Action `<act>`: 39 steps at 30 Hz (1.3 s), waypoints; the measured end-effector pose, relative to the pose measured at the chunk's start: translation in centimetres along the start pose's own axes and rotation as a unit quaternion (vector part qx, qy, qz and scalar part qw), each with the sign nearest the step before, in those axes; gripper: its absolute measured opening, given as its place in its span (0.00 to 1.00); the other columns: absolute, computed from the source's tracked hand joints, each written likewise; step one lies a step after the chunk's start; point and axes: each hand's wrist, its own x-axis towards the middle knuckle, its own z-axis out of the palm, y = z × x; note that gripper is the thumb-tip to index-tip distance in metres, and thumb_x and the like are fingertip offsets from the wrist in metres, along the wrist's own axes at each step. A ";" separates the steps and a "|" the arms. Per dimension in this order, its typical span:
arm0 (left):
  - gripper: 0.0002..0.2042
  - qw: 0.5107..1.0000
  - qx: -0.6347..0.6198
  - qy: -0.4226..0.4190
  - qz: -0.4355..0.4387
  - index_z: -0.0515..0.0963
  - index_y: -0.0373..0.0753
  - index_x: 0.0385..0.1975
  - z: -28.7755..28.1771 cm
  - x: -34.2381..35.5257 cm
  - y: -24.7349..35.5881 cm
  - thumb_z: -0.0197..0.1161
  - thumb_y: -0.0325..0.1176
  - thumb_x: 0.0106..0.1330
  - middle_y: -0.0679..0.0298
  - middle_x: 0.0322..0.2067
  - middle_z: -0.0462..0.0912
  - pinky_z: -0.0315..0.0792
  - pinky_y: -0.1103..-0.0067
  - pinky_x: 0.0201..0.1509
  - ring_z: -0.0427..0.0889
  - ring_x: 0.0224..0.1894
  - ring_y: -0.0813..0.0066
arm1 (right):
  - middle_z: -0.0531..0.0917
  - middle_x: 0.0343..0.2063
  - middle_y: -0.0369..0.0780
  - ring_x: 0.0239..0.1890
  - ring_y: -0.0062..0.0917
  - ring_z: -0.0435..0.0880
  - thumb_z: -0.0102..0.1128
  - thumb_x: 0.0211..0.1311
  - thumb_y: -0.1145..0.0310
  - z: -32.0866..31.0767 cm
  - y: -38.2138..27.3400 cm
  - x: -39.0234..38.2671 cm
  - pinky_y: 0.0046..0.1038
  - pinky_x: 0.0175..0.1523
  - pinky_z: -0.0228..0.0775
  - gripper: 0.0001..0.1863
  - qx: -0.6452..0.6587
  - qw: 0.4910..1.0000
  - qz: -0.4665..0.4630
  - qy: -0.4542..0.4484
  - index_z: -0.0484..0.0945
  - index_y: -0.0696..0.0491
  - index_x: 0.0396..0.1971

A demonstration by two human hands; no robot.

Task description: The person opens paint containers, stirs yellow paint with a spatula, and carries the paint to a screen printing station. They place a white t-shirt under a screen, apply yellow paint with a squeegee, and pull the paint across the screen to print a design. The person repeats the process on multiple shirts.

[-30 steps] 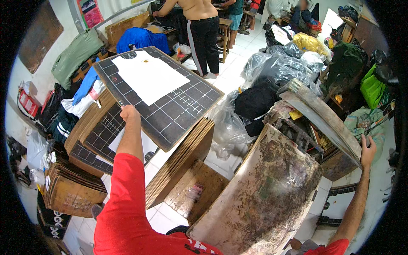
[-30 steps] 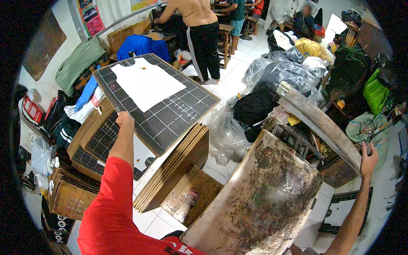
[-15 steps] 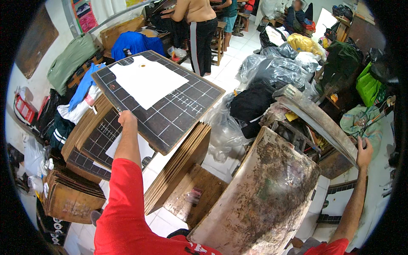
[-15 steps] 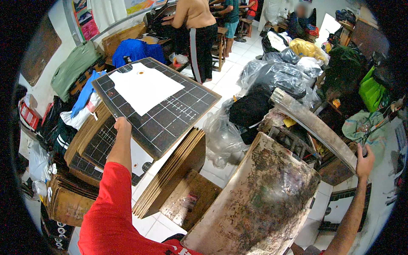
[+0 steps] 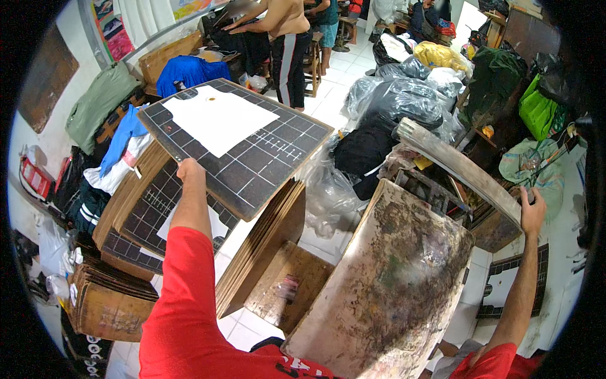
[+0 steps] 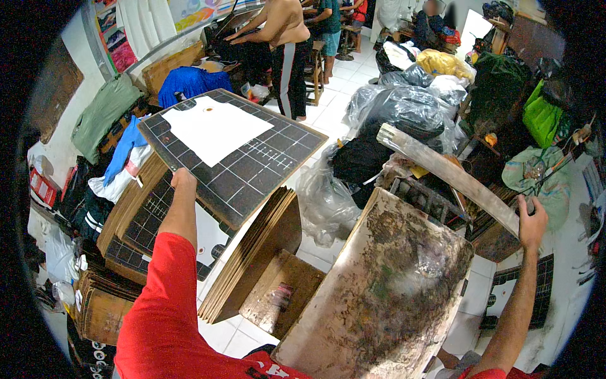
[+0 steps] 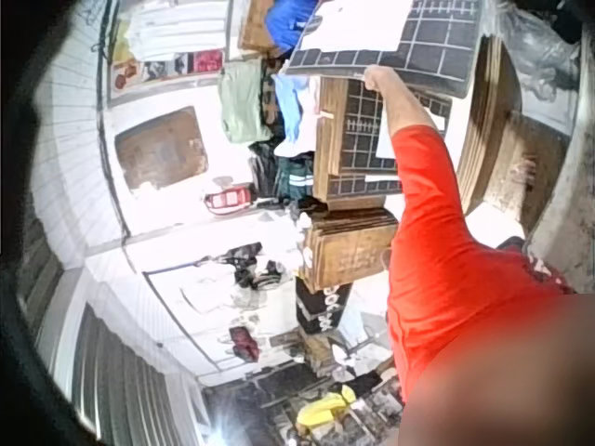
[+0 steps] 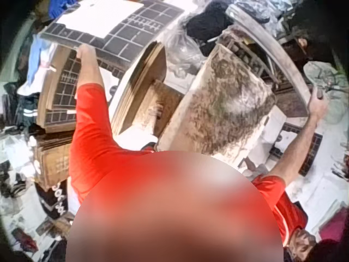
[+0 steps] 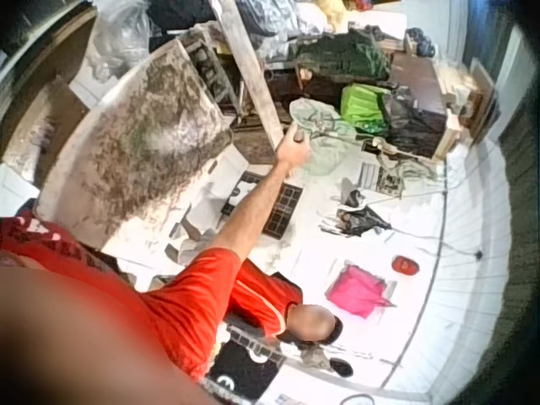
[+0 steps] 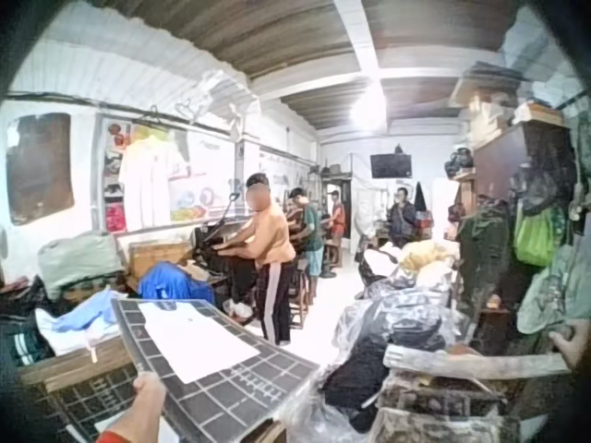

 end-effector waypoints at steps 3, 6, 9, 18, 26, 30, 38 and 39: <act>0.26 1.000 0.009 0.019 0.005 0.81 0.20 0.48 -0.2 -1.1 0.9 0.58 0.45 0.74 0.40 0.51 0.85 0.79 0.61 0.57 0.86 0.51 0.49 | 0.80 0.60 0.56 0.63 0.48 0.78 0.64 0.64 0.37 0.3 0.2 0.2 0.43 0.68 0.66 0.43 0.016 0.999 -0.022 0.033 0.78 0.65 0.60; 0.26 0.999 0.018 0.027 -0.011 0.81 0.21 0.48 -0.8 -2.0 1.7 0.58 0.46 0.75 0.42 0.51 0.85 0.79 0.61 0.57 0.86 0.50 0.51 | 0.81 0.58 0.56 0.62 0.48 0.79 0.64 0.64 0.37 0.7 0.5 0.4 0.43 0.68 0.66 0.42 0.006 0.998 -0.025 0.053 0.79 0.65 0.59; 0.26 0.999 -0.028 0.015 -0.003 0.81 0.22 0.48 -1.8 -3.2 2.5 0.59 0.47 0.74 0.42 0.51 0.85 0.79 0.61 0.56 0.86 0.50 0.51 | 0.81 0.58 0.56 0.62 0.47 0.79 0.64 0.64 0.38 0.7 0.4 0.5 0.42 0.69 0.66 0.42 0.023 0.998 -0.026 0.043 0.79 0.64 0.59; 0.25 0.999 -0.032 0.008 -0.033 0.81 0.21 0.47 -2.8 -4.4 3.5 0.59 0.46 0.73 0.43 0.52 0.85 0.81 0.60 0.56 0.86 0.52 0.50 | 0.81 0.58 0.55 0.62 0.47 0.78 0.65 0.63 0.38 -0.2 -1.1 -0.2 0.40 0.69 0.65 0.40 0.009 0.999 -0.006 0.036 0.80 0.61 0.59; 0.24 0.995 -0.054 0.016 -0.085 0.81 0.21 0.46 -0.1 -1.7 2.2 0.58 0.43 0.72 0.46 0.50 0.86 0.82 0.61 0.54 0.87 0.49 0.50 | 0.82 0.58 0.55 0.61 0.47 0.79 0.66 0.63 0.38 -0.2 -1.1 -0.1 0.42 0.67 0.68 0.41 0.037 0.998 -0.022 0.040 0.81 0.62 0.58; 0.24 0.994 -0.066 0.047 -0.079 0.81 0.23 0.44 -0.3 -1.6 2.3 0.61 0.45 0.71 0.46 0.49 0.87 0.82 0.60 0.52 0.88 0.48 0.50 | 0.82 0.58 0.55 0.62 0.47 0.79 0.66 0.63 0.38 -0.2 -1.4 0.0 0.42 0.67 0.68 0.40 0.038 0.998 -0.019 0.042 0.81 0.62 0.58; 0.24 0.995 -0.040 0.045 -0.078 0.78 0.20 0.50 -2.7 -4.6 3.4 0.60 0.42 0.71 0.44 0.56 0.82 0.81 0.63 0.55 0.86 0.53 0.52 | 0.82 0.58 0.55 0.62 0.47 0.78 0.65 0.63 0.37 -0.4 -1.8 -0.3 0.42 0.68 0.67 0.40 0.003 0.999 -0.017 0.043 0.81 0.61 0.58; 0.24 0.995 -0.058 0.034 -0.078 0.77 0.19 0.50 -2.9 -4.7 3.3 0.59 0.41 0.71 0.43 0.58 0.81 0.81 0.64 0.56 0.85 0.53 0.52 | 0.82 0.58 0.54 0.63 0.47 0.78 0.64 0.63 0.37 -0.5 -1.8 -0.4 0.42 0.68 0.67 0.40 0.012 0.999 -0.019 0.041 0.81 0.61 0.58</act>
